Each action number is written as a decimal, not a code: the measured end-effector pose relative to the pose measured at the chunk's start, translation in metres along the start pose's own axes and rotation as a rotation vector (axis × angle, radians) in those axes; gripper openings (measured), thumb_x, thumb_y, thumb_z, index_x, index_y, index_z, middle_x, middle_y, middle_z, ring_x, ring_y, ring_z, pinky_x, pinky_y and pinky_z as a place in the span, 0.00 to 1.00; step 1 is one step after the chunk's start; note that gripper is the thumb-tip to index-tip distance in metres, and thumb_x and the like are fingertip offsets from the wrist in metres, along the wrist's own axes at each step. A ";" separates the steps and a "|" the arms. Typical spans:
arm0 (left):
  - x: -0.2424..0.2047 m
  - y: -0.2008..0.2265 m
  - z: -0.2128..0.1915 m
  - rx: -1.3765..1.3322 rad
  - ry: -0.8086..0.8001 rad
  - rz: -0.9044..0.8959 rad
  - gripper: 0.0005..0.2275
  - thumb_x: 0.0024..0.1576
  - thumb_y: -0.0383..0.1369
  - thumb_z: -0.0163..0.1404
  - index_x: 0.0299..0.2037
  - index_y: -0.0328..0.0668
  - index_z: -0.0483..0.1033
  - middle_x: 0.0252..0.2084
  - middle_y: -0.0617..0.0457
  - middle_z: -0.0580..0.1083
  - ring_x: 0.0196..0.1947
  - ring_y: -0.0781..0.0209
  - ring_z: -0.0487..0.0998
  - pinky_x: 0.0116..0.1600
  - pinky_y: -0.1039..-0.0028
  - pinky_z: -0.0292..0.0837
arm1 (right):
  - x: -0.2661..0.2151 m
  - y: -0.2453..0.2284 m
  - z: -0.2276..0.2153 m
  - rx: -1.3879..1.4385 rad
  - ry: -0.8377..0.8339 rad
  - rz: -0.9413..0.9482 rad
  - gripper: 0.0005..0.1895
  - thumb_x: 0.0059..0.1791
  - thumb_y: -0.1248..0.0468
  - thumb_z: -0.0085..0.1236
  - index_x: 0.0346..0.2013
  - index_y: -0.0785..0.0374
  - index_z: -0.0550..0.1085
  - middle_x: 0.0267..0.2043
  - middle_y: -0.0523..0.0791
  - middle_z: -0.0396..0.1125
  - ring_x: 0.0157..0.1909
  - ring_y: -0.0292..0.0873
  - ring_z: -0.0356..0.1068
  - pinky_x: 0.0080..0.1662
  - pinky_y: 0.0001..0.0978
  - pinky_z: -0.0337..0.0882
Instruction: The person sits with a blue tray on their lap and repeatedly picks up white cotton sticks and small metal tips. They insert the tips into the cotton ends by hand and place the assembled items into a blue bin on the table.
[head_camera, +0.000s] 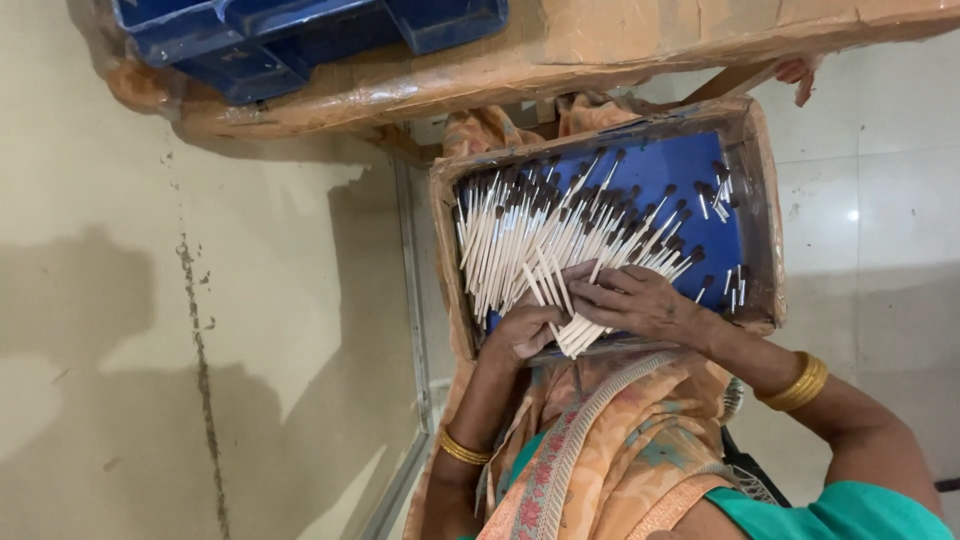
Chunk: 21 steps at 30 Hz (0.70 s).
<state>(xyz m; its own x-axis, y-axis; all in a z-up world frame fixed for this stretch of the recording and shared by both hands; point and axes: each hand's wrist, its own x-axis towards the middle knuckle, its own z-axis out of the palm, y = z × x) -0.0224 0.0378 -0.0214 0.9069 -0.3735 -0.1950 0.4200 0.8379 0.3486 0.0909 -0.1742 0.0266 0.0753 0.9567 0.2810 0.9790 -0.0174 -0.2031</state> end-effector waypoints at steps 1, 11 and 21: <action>0.000 0.004 0.006 -0.006 -0.046 0.013 0.38 0.48 0.11 0.40 0.76 0.26 0.54 0.64 0.38 0.70 0.52 0.58 0.79 0.54 0.74 0.79 | 0.001 0.000 -0.004 -0.070 0.005 -0.047 0.27 0.44 0.61 0.59 0.59 0.51 0.69 0.62 0.42 0.63 0.61 0.45 0.65 0.50 0.39 0.74; 0.010 0.012 0.027 -0.013 -0.028 0.050 0.36 0.46 0.12 0.42 0.72 0.24 0.57 0.65 0.37 0.69 0.62 0.53 0.75 0.65 0.67 0.75 | -0.009 0.016 0.038 -0.176 0.192 0.107 0.23 0.46 0.58 0.65 0.54 0.54 0.70 0.51 0.42 0.68 0.49 0.41 0.69 0.45 0.36 0.73; 0.009 -0.011 0.016 0.020 0.060 -0.060 0.30 0.62 0.19 0.46 0.75 0.29 0.50 0.68 0.36 0.61 0.66 0.41 0.69 0.66 0.41 0.69 | 0.010 0.008 0.018 1.290 0.251 1.076 0.19 0.54 0.57 0.56 0.48 0.72 0.73 0.33 0.48 0.75 0.30 0.38 0.76 0.30 0.33 0.77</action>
<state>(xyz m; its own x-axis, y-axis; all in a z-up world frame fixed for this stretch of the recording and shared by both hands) -0.0182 0.0186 -0.0128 0.8766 -0.3976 -0.2709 0.4748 0.8063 0.3528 0.0957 -0.1595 0.0115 0.7033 0.6021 -0.3781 -0.3016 -0.2290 -0.9255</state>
